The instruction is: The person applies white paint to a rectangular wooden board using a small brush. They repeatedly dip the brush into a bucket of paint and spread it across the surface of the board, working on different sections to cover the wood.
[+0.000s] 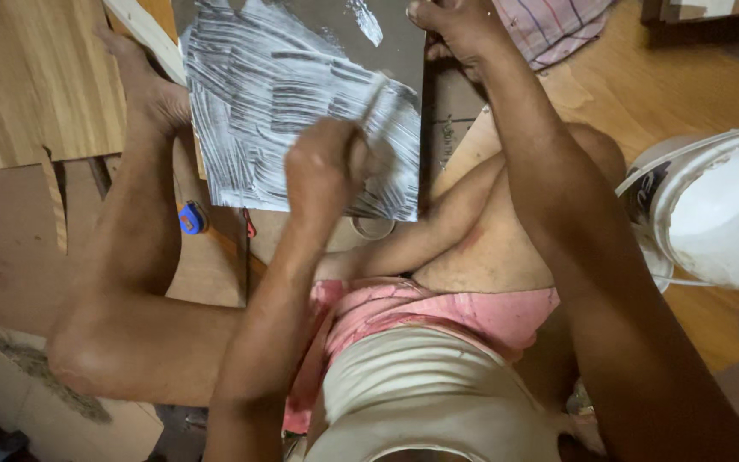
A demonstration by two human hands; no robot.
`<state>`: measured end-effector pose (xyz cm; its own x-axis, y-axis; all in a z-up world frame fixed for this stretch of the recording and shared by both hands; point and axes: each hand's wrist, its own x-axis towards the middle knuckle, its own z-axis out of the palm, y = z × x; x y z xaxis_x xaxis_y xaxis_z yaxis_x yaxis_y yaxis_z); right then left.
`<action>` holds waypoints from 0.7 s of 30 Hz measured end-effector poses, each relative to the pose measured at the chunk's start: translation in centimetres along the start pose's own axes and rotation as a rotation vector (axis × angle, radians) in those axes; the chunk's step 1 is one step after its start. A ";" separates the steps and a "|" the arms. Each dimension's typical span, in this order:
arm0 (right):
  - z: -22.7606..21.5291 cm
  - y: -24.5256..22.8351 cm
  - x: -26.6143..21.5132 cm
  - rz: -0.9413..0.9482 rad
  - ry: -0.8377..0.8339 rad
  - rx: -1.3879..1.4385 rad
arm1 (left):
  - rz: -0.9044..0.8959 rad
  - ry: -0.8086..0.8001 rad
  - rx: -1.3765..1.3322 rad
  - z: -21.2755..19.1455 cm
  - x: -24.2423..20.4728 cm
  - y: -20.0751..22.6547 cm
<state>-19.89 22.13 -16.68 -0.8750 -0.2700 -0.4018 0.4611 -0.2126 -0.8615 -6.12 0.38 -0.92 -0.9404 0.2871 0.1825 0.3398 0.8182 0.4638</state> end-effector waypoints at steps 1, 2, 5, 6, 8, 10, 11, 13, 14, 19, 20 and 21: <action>0.1 -0.1 0.2 0.012 0.002 -0.001 | -0.053 0.005 0.047 -0.1 0.7 -0.7; 0.2 -0.3 0.3 0.021 0.005 -0.001 | -0.082 -0.003 0.034 0.2 1.0 -0.9; 0.2 -0.2 0.1 0.059 0.085 0.005 | -0.076 -0.069 -0.042 2.7 0.1 1.0; 0.0 -0.4 0.2 0.041 0.086 0.006 | -0.015 -0.109 -0.084 3.5 -1.0 2.1; 0.4 -0.7 0.1 0.007 0.052 0.007 | 0.117 -0.255 -0.110 3.7 -3.3 3.4; 0.6 -1.1 0.3 0.079 0.060 0.009 | -0.069 -0.207 -0.298 2.0 -5.4 2.2; 1.0 -0.8 0.2 0.034 0.038 0.012 | -0.159 -0.175 -0.394 1.0 -6.4 1.3; -0.1 -0.3 0.4 -0.057 0.041 0.030 | -0.598 -0.137 -0.436 -0.6 -7.3 -1.9; -0.5 0.4 0.4 -0.087 0.044 0.047 | -0.780 -0.060 -0.590 -1.4 -8.4 -3.4; -2.7 3.5 4.8 -0.308 0.183 -0.010 | -1.101 0.420 -0.988 -2.8 -17.6 -8.5; -3.2 4.0 5.5 -0.409 0.199 -0.123 | -1.110 0.515 -1.069 -2.3 -19.3 -8.9; -3.8 4.1 6.3 -0.510 0.214 -0.235 | -1.163 0.557 -1.194 -1.8 -20.9 -9.3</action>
<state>-24.10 23.13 -23.95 -0.9988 0.0115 0.0483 -0.0487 -0.0457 -0.9978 10.40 -14.09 -7.46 -0.6513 -0.5267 -0.5462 -0.3795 -0.3973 0.8356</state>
